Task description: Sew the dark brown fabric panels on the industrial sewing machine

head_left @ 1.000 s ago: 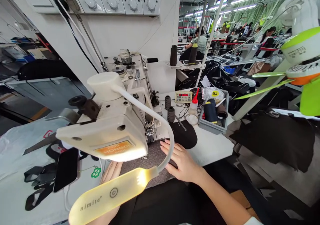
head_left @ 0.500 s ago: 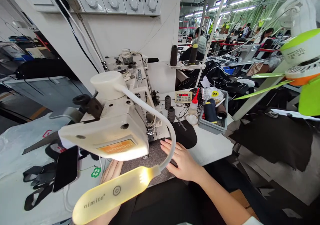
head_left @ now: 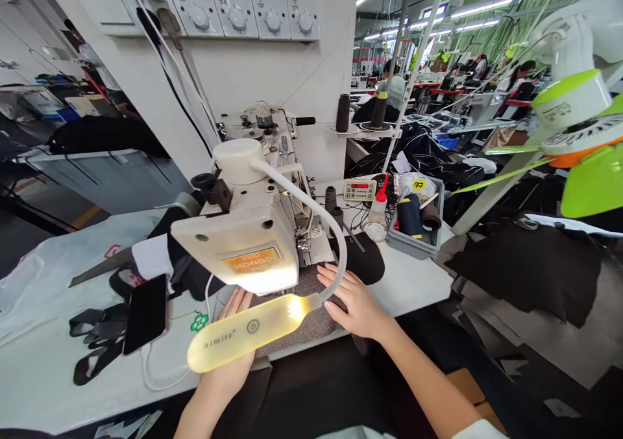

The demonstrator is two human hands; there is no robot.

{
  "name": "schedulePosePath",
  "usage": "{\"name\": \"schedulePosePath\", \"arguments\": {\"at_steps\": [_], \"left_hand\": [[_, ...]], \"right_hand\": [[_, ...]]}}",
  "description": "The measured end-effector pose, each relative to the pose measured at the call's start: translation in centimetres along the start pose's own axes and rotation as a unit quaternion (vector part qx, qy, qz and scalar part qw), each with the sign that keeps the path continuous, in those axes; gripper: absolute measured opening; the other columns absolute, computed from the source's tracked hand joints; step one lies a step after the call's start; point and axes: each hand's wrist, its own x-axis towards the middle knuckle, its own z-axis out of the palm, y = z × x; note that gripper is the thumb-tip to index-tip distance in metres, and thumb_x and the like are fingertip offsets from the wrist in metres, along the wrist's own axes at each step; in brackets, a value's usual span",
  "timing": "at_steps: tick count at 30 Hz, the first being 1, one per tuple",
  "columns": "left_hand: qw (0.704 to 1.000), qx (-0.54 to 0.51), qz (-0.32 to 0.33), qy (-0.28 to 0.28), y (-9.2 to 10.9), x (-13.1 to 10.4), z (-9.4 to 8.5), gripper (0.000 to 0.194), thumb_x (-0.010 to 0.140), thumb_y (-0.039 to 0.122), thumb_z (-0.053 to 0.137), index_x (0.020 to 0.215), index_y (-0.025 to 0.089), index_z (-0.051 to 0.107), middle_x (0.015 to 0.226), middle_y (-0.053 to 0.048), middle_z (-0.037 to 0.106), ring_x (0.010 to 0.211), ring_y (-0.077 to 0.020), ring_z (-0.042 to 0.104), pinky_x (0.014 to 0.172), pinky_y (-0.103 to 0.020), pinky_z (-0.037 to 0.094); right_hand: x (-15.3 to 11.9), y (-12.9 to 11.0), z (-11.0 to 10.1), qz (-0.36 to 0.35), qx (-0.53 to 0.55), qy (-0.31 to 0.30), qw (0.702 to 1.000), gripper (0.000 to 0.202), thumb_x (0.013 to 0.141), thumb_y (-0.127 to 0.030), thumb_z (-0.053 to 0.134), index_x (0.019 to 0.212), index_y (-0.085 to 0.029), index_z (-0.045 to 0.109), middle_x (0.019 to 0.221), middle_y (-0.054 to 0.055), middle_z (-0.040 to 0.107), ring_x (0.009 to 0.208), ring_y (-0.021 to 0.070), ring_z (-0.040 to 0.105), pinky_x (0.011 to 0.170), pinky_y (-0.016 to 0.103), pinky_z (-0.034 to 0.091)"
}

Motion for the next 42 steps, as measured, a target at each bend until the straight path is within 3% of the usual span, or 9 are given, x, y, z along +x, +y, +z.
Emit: {"name": "schedulePosePath", "arguments": {"at_steps": [3,10,42], "left_hand": [[1.000,0.016,0.002,-0.023,0.2,0.2,-0.1,0.054,0.086,0.032,0.040,0.137,0.018,0.030,0.140,-0.013,0.036,0.130,-0.0285,0.031,0.105,-0.049,0.030],[0.999,0.025,0.034,-0.002,0.3,0.3,-0.2,0.055,0.087,0.031,0.040,0.139,0.020,0.026,0.141,-0.010,0.036,0.130,-0.0271,0.031,0.104,-0.047,0.033],[0.999,0.044,-0.014,-0.022,0.8,-1.7,0.0,0.060,0.087,0.032,0.039,0.142,0.024,0.014,0.146,-0.007,0.026,0.135,-0.0273,0.021,0.105,-0.048,0.031]], "right_hand": [[0.0,-0.1,0.0,0.003,0.000,0.001,1.000,0.045,0.085,-0.026,0.044,0.130,-0.017,0.044,0.136,0.007,0.043,0.129,0.0221,0.033,0.104,0.045,0.034],[0.0,-0.3,-0.1,0.005,-0.008,-0.005,1.000,0.044,0.086,-0.026,0.044,0.129,-0.015,0.045,0.136,0.008,0.044,0.129,0.0223,0.034,0.104,0.045,0.034],[-1.4,-0.1,0.7,0.004,-0.013,-0.003,1.000,0.045,0.088,-0.028,0.045,0.131,-0.019,0.040,0.134,0.008,0.045,0.129,0.0257,0.033,0.102,0.049,0.035]]}}
